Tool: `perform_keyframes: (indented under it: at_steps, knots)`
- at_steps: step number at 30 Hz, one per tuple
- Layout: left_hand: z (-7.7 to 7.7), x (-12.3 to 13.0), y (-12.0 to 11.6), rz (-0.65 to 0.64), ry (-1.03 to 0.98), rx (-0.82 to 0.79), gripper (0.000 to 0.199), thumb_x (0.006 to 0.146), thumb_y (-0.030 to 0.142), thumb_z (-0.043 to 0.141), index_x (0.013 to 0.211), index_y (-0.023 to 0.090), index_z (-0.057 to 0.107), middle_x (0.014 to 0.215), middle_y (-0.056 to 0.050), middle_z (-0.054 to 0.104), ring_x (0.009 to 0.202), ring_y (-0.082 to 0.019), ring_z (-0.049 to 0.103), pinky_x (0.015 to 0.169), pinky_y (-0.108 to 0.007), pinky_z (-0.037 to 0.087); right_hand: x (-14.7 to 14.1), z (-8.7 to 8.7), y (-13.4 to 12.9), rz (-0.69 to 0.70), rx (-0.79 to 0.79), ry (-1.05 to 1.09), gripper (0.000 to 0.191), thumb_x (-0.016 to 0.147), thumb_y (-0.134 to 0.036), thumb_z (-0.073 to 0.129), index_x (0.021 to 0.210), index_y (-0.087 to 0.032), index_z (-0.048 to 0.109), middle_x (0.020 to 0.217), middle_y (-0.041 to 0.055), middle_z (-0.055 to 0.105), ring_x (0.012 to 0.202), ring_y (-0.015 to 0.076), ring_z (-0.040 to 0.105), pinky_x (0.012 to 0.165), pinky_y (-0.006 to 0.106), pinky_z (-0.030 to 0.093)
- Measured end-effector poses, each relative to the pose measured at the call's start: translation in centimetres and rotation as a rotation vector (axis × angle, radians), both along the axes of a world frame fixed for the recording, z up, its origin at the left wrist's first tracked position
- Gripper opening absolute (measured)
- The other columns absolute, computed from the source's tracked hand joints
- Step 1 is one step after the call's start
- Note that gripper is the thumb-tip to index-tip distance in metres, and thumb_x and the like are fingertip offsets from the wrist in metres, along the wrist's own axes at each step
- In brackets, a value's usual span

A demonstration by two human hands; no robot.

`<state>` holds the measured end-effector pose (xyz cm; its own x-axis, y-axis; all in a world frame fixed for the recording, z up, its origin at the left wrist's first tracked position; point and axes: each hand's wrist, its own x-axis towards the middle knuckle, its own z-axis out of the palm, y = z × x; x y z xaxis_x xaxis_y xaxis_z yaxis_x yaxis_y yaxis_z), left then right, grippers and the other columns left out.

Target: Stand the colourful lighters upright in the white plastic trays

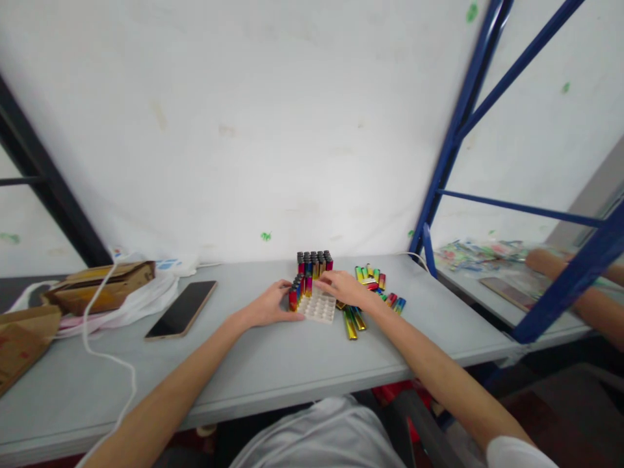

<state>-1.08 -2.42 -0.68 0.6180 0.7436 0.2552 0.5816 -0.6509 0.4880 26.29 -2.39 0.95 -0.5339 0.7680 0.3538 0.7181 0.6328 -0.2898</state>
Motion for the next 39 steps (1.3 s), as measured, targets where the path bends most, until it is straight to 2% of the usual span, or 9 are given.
perform_keyframes:
  at_steps: [6, 10, 15, 20, 23, 25, 28, 31, 39]
  knots:
    - [0.1, 0.1, 0.1, 0.003, 0.002, 0.018, 0.072, 0.066, 0.070, 0.080, 0.115, 0.018, 0.072, 0.128, -0.013, 0.065, 0.118, -0.037, 0.062, 0.112, -0.047, 0.047, 5.4, 0.5, 1.7, -0.510, 0.022, -0.154, 0.031, 0.105, -0.037, 0.048, 0.115, -0.017, 0.069, 0.116, 0.0183, 0.070, 0.110, 0.0276, 0.064, 0.095, 0.035, 0.044]
    - [0.0, 0.1, 0.1, 0.011, 0.008, 0.038, 0.072, 0.066, 0.071, 0.080, 0.115, 0.018, 0.072, 0.127, -0.013, 0.066, 0.116, -0.035, 0.063, 0.111, -0.045, 0.048, 6.9, -0.2, 2.7, -0.657, -0.088, -0.273, 0.031, 0.100, -0.034, 0.056, 0.123, -0.017, 0.068, 0.125, 0.0197, 0.068, 0.118, 0.0315, 0.061, 0.096, 0.039, 0.045]
    - [0.0, 0.0, 0.1, 0.000, 0.010, 0.057, 0.072, 0.066, 0.070, 0.080, 0.113, 0.017, 0.072, 0.123, -0.012, 0.067, 0.113, -0.035, 0.064, 0.108, -0.045, 0.050, 5.6, -0.6, 3.4, -0.679, -0.098, -0.304, 0.031, 0.096, -0.030, 0.061, 0.122, -0.016, 0.067, 0.118, 0.0184, 0.071, 0.119, 0.0335, 0.060, 0.100, 0.044, 0.043]
    - [0.1, 0.1, 0.1, 0.011, 0.013, 0.058, 0.072, 0.065, 0.070, 0.081, 0.113, 0.017, 0.073, 0.125, -0.013, 0.067, 0.114, -0.036, 0.064, 0.108, -0.045, 0.051, 4.7, -0.6, 3.7, -0.665, -0.051, -0.227, 0.047, 0.097, -0.017, 0.053, 0.144, -0.016, 0.050, 0.127, 0.0189, 0.065, 0.117, 0.0289, 0.062, 0.099, 0.038, 0.043]
    - [0.1, 0.1, 0.1, 0.022, 0.007, 0.057, 0.073, 0.064, 0.070, 0.082, 0.113, 0.017, 0.073, 0.125, -0.013, 0.068, 0.114, -0.036, 0.065, 0.108, -0.045, 0.051, 4.8, -0.8, 4.0, -0.547, 0.007, 0.018, 0.042, 0.095, -0.016, 0.054, 0.136, -0.016, 0.054, 0.129, 0.0171, 0.061, 0.111, 0.0243, 0.063, 0.096, 0.033, 0.045]
    - [0.1, 0.1, 0.0, 0.021, 0.008, 0.059, 0.073, 0.064, 0.069, 0.082, 0.113, 0.017, 0.073, 0.124, -0.013, 0.068, 0.114, -0.036, 0.065, 0.108, -0.045, 0.051, 4.7, -0.8, 4.2, -0.443, -0.013, 0.249, 0.025, 0.094, -0.019, 0.054, 0.118, -0.016, 0.060, 0.113, 0.0124, 0.064, 0.099, 0.0207, 0.065, 0.092, 0.031, 0.047]
    - [0.1, 0.0, 0.0, 0.016, 0.008, 0.059, 0.073, 0.064, 0.068, 0.083, 0.115, 0.017, 0.073, 0.126, -0.012, 0.068, 0.115, -0.036, 0.064, 0.109, -0.044, 0.050, 3.8, -0.8, 4.1, -0.309, -0.173, 0.665, 0.014, 0.095, -0.031, 0.050, 0.103, -0.020, 0.054, 0.089, 0.0015, 0.061, 0.070, 0.0144, 0.060, 0.070, 0.027, 0.049]
    - [0.0, 0.0, 0.0, 0.014, 0.014, 0.059, 0.075, 0.065, 0.069, 0.082, 0.117, 0.017, 0.073, 0.127, -0.013, 0.067, 0.117, -0.036, 0.064, 0.109, -0.044, 0.050, 2.4, -0.6, 3.3, -0.211, -0.343, 0.913, 0.026, 0.096, -0.049, 0.047, 0.100, -0.024, 0.049, 0.072, -0.0064, 0.051, 0.051, 0.0113, 0.044, 0.052, 0.023, 0.037]
    - [0.0, 0.1, 0.0, 0.005, -0.008, 0.074, 0.071, 0.065, 0.067, 0.083, 0.113, 0.017, 0.074, 0.122, -0.013, 0.069, 0.112, -0.036, 0.066, 0.105, -0.046, 0.052, -1.1, -0.3, 0.3, -0.259, 0.033, 0.593, 0.048, 0.093, -0.059, 0.046, 0.064, -0.021, 0.042, 0.061, -0.0036, 0.042, 0.063, 0.0138, 0.041, 0.060, 0.026, 0.028]
